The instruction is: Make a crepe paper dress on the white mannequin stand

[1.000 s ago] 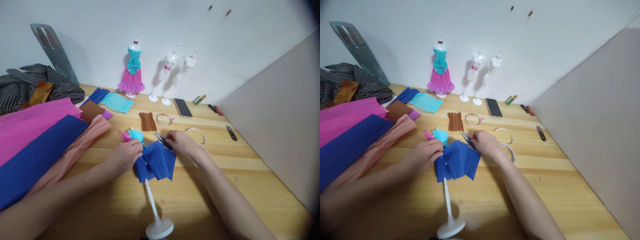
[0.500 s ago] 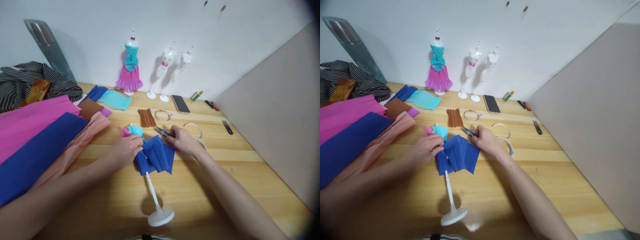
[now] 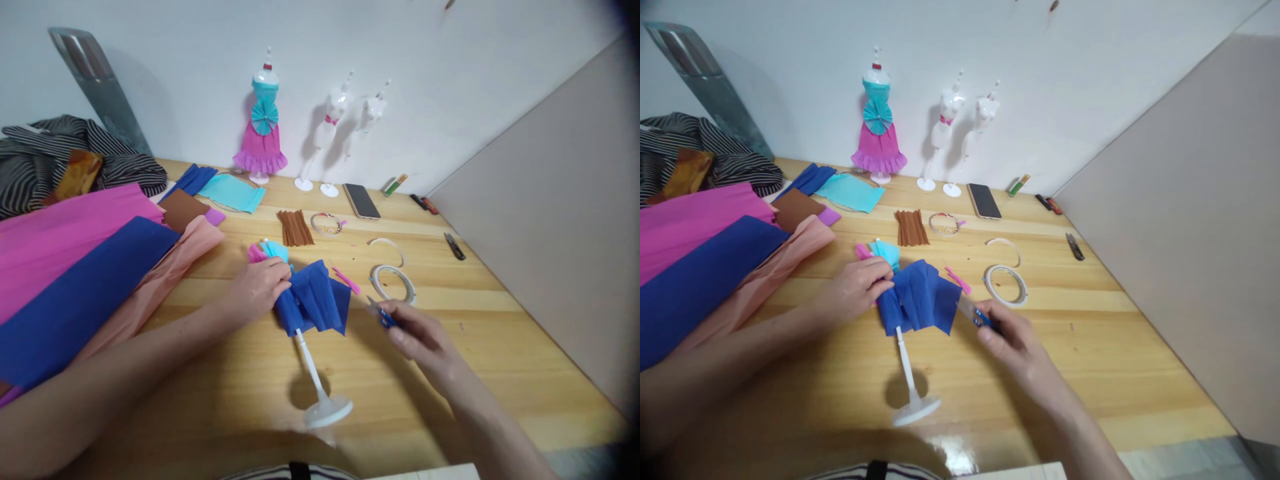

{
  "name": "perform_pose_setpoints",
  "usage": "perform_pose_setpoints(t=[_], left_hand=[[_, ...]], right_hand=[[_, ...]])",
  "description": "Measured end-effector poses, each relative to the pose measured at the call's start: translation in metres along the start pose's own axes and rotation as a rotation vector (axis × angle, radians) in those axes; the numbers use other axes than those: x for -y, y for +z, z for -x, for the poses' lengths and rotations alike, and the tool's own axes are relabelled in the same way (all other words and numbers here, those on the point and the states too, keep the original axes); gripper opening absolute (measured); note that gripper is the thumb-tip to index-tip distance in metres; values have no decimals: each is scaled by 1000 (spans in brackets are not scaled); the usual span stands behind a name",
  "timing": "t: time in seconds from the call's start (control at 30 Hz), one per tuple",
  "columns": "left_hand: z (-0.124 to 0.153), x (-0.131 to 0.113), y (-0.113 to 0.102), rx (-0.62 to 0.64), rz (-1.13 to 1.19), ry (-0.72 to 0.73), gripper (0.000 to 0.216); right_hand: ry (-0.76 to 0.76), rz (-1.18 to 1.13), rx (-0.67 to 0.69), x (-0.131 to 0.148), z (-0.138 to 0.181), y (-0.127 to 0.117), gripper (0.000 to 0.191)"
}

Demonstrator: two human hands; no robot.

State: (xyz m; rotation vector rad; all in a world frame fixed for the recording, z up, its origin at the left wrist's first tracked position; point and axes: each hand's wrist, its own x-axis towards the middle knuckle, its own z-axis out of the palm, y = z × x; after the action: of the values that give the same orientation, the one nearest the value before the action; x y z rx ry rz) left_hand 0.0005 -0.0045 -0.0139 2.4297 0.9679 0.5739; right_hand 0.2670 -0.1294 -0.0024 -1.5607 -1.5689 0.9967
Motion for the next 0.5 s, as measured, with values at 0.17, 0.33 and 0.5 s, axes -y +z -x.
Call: perform_pose_setpoints(t=[0.17,0.33,0.5], left_hand=[[0,-1,-1,19,-18,6,16],[1,-1,-1,24,-69,11,17],[2,0,0,5,-73,23,17]], right_hand=[[-77,215,-35,19,20,37,18],[-33,242,62,37,-3,57,20],[-8,76,41,37,-22,64,24]])
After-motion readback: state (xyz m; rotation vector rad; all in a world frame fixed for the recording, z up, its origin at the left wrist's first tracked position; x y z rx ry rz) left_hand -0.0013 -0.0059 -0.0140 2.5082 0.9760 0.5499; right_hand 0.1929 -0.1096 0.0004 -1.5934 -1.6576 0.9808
